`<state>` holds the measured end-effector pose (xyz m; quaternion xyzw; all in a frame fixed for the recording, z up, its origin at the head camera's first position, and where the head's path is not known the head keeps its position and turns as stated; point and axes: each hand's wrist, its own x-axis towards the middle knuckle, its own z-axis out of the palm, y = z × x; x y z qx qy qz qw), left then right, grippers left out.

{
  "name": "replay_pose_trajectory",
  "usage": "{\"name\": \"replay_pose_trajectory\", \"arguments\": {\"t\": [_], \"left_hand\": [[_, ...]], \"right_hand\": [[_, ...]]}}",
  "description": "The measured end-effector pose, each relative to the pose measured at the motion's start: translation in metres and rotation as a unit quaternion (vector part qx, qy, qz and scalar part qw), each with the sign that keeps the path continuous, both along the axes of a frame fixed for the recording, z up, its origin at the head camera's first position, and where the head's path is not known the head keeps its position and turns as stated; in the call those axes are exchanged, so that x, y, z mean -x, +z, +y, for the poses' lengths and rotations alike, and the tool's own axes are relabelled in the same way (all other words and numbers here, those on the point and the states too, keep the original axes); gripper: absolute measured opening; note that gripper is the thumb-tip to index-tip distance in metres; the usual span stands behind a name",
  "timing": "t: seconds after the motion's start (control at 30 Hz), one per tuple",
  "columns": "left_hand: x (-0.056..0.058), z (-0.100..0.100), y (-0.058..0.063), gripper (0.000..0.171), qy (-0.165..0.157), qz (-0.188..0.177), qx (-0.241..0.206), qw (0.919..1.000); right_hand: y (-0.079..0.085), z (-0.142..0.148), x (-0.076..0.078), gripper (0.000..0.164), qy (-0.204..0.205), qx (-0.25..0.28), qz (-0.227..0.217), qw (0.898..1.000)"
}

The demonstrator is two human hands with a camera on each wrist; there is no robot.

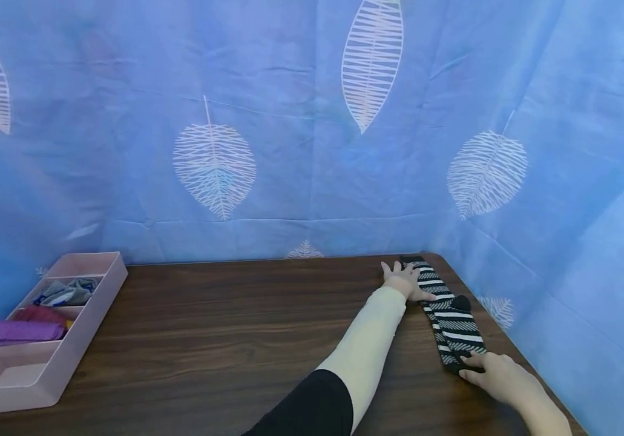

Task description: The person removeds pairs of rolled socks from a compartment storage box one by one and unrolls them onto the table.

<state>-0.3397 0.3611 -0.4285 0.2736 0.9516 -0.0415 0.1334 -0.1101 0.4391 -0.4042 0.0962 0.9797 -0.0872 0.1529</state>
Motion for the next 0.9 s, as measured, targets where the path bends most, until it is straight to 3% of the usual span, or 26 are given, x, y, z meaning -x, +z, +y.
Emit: {"name": "replay_pose_trajectory", "arguments": {"t": [0.1, 0.3, 0.47, 0.6, 0.7, 0.9], "left_hand": [[0.001, -0.009, 0.007, 0.073, 0.001, -0.011, 0.003, 0.9999], [-0.012, -0.024, 0.019, 0.063, 0.036, -0.015, -0.019, 0.9990], [-0.018, -0.030, 0.022, 0.067, 0.034, -0.012, -0.053, 0.9979], [-0.012, -0.028, 0.018, 0.079, 0.028, -0.017, -0.076, 0.9966], [-0.001, -0.019, 0.010, 0.085, 0.024, -0.025, -0.064, 0.9974], [0.017, 0.001, -0.007, 0.097, -0.001, 0.008, -0.020, 0.9998]], "right_hand": [[0.000, -0.001, 0.002, 0.063, 0.003, 0.002, 0.009, 1.000], [0.000, -0.001, 0.000, 0.062, 0.006, 0.012, 0.024, 1.000], [0.003, 0.002, -0.004, 0.059, 0.014, 0.039, 0.054, 0.998], [0.007, 0.004, -0.009, 0.053, 0.034, 0.090, 0.060, 0.994], [0.009, 0.004, -0.012, 0.050, 0.048, 0.114, 0.045, 0.991], [0.008, 0.002, -0.012, 0.065, 0.036, 0.102, 0.018, 0.994]]}}
